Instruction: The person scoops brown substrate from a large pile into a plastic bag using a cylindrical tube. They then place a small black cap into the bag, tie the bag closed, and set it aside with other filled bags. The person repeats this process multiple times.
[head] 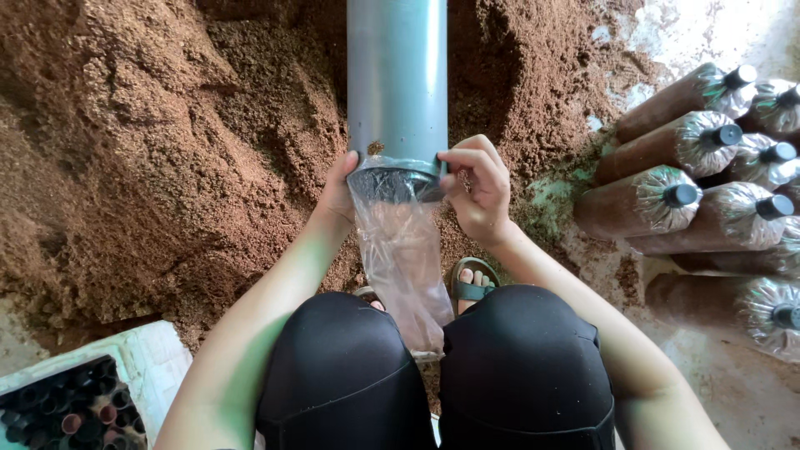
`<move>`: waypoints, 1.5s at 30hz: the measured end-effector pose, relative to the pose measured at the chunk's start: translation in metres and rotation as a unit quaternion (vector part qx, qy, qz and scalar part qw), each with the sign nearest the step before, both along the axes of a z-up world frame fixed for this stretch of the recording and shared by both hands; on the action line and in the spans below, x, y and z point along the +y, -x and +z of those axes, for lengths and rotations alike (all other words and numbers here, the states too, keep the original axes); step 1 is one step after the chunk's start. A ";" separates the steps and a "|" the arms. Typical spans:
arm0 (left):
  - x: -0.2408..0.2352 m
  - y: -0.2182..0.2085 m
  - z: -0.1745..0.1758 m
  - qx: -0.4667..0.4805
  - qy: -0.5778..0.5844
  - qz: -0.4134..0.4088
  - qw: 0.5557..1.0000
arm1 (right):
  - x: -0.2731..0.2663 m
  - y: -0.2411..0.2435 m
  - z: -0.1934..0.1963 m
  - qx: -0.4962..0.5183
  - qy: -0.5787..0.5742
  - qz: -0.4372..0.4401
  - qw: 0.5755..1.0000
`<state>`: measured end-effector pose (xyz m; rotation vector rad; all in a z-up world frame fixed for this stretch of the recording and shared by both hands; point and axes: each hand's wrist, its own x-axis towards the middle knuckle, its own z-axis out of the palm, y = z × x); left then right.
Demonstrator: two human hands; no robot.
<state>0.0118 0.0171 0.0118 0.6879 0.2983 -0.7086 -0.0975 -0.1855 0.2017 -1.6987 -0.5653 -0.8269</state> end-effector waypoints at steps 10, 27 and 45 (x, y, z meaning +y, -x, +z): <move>-0.002 -0.002 -0.009 -0.019 0.007 -0.004 1.000 | -0.009 0.003 -0.029 0.122 -0.124 0.051 0.983; -0.014 0.035 0.119 -0.290 -0.013 -0.034 0.956 | -0.002 -0.001 -0.015 0.131 -0.104 0.095 0.981; -0.018 0.017 0.166 -0.414 -0.100 -0.104 0.899 | -0.016 -0.012 -0.003 0.163 -0.126 0.118 0.971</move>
